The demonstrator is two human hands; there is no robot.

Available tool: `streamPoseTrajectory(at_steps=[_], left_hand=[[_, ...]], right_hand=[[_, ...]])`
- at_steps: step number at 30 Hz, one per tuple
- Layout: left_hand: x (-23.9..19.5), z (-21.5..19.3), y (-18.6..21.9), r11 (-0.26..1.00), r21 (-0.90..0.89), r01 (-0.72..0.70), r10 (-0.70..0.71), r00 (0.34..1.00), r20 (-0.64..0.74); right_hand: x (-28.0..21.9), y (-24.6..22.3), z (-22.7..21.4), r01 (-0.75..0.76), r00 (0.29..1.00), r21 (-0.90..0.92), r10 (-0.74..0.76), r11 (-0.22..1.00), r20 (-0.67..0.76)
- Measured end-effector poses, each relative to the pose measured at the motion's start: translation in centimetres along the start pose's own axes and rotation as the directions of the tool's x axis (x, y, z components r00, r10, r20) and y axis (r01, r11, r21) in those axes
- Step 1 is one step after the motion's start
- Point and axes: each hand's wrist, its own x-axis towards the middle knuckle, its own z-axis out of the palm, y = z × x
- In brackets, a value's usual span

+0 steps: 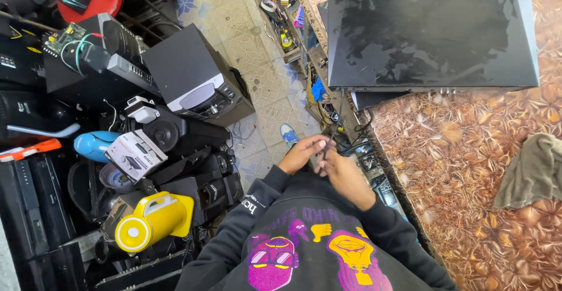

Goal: The person coils a black power cable by hand in front of a flat-screen television. They briefly lift and reposition the television, then resume coiling the cable into a neat bundle.

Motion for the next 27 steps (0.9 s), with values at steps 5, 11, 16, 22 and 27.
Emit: streamPoseTrajectory(at_steps=[5,11,16,22,27], left_hand=[[-4.2,2.2,2.9,0.983,-0.113,0.146,-0.133,0.985,0.112],[-7.6,-4.9,-3.2,0.979,0.050,0.198,-0.193,0.977,-0.094],[-10.7,-8.8,-6.2,0.943,0.329,-0.060,0.202,0.886,-0.417],[-9.6,-8.3,-11.1,0.968,0.246,-0.055,0.172,0.858,-0.484],[-8.1,-5.3,-1.8,0.789,-0.377,-0.485,0.226,0.800,-0.555]], right_hand=[[-0.2,-2.4,-1.4,0.104,0.958,0.825,-0.280,0.556,0.067],[1.0,1.4,-5.8,0.200,0.864,0.977,-0.457,-0.071,-0.211],[-0.3,0.5,-8.0,0.197,0.843,0.945,-0.447,-0.262,-0.300],[3.9,5.4,-5.5,0.225,0.751,0.970,-0.617,-0.092,-0.233],[4.6,3.0,0.7,0.476,0.773,0.648,-0.634,0.594,0.013]])
